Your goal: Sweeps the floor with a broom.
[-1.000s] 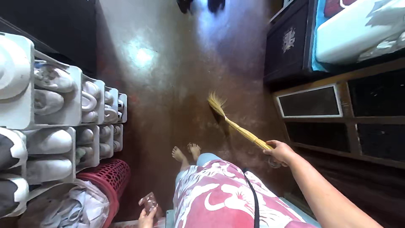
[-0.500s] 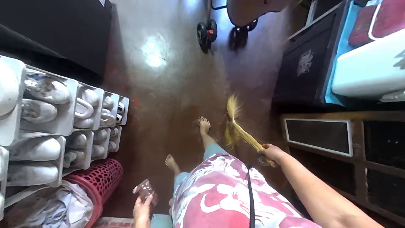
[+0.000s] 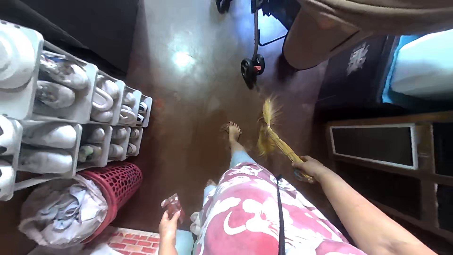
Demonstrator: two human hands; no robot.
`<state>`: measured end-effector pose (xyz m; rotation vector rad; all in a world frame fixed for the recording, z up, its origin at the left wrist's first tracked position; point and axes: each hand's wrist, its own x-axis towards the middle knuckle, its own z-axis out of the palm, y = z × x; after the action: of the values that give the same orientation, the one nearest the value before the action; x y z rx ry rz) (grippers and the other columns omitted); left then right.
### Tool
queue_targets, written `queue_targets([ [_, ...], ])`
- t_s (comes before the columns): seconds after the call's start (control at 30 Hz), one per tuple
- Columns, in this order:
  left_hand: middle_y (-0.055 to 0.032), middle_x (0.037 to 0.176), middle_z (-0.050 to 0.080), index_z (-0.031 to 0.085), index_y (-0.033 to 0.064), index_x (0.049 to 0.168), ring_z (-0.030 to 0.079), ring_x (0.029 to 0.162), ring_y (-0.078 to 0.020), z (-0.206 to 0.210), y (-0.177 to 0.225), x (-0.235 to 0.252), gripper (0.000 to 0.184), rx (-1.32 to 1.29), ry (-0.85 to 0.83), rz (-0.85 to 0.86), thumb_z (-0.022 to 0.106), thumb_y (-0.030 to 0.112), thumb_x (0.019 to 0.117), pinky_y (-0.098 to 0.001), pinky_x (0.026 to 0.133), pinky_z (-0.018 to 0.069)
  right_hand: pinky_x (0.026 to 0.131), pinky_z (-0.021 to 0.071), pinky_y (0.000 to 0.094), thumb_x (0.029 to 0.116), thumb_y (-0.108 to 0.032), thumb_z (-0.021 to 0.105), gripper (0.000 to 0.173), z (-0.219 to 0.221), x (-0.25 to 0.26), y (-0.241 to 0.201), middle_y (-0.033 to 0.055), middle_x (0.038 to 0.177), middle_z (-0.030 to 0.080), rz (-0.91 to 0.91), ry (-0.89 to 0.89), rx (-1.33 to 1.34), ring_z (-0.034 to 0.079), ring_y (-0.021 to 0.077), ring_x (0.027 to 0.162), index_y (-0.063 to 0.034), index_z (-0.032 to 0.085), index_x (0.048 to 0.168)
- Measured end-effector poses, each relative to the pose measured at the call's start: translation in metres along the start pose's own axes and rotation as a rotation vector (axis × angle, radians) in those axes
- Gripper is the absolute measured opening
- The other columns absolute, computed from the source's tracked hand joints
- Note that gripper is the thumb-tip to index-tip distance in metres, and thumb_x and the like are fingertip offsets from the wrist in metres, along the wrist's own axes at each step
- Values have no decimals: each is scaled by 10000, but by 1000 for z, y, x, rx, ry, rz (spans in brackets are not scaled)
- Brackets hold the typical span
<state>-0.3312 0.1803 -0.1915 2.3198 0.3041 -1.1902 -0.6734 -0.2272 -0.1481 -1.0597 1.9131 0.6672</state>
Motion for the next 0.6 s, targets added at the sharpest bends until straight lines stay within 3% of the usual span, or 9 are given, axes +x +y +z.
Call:
queue_targets([
  [0.1,-253,1271,625,555,-60,1342,625,1147,-309,-22,-51,-3,425,-49,15,6,685,38,950,-478,993,503,843,525,651,987,-272,721,640,43,-7,50,307,1294,612,-12,43,-15,636,485,1070,-109,437,1537],
  [0.23,-290,1269,602,529,-77,1349,615,1132,-353,-49,-125,-23,434,-95,22,-85,670,37,954,-517,970,507,961,494,674,970,-231,744,646,75,-30,93,300,1303,629,-47,48,-128,630,488,1163,-114,453,1534],
  [0.33,-297,1296,600,533,-77,1360,608,1176,-374,-54,-174,-35,451,-36,-18,-181,681,37,950,-535,1007,491,908,527,667,952,-225,759,638,74,-38,109,277,1254,660,-68,51,-283,664,470,1095,-166,481,1523],
  [0.4,-303,1296,594,526,-82,1360,604,1173,-380,-51,-189,-47,442,-50,-36,-219,667,42,960,-538,1008,486,925,510,673,955,-211,758,643,67,-50,100,278,1290,643,-70,22,-371,644,477,1130,-181,477,1532],
  [0.5,-293,1225,613,520,-83,1345,631,1063,-339,-38,-200,-65,415,-153,-9,-263,655,40,973,-497,931,522,924,503,674,957,-183,753,612,63,-62,82,274,1319,631,-83,18,-437,632,483,1152,-151,502,1515],
  [0.6,-291,1210,623,532,-85,1336,638,1043,-331,-30,-201,-71,410,-158,-16,-270,661,21,962,-487,927,524,908,507,680,955,-170,750,574,65,-60,78,295,1293,634,-100,64,-372,640,490,1120,-109,529,1481],
])
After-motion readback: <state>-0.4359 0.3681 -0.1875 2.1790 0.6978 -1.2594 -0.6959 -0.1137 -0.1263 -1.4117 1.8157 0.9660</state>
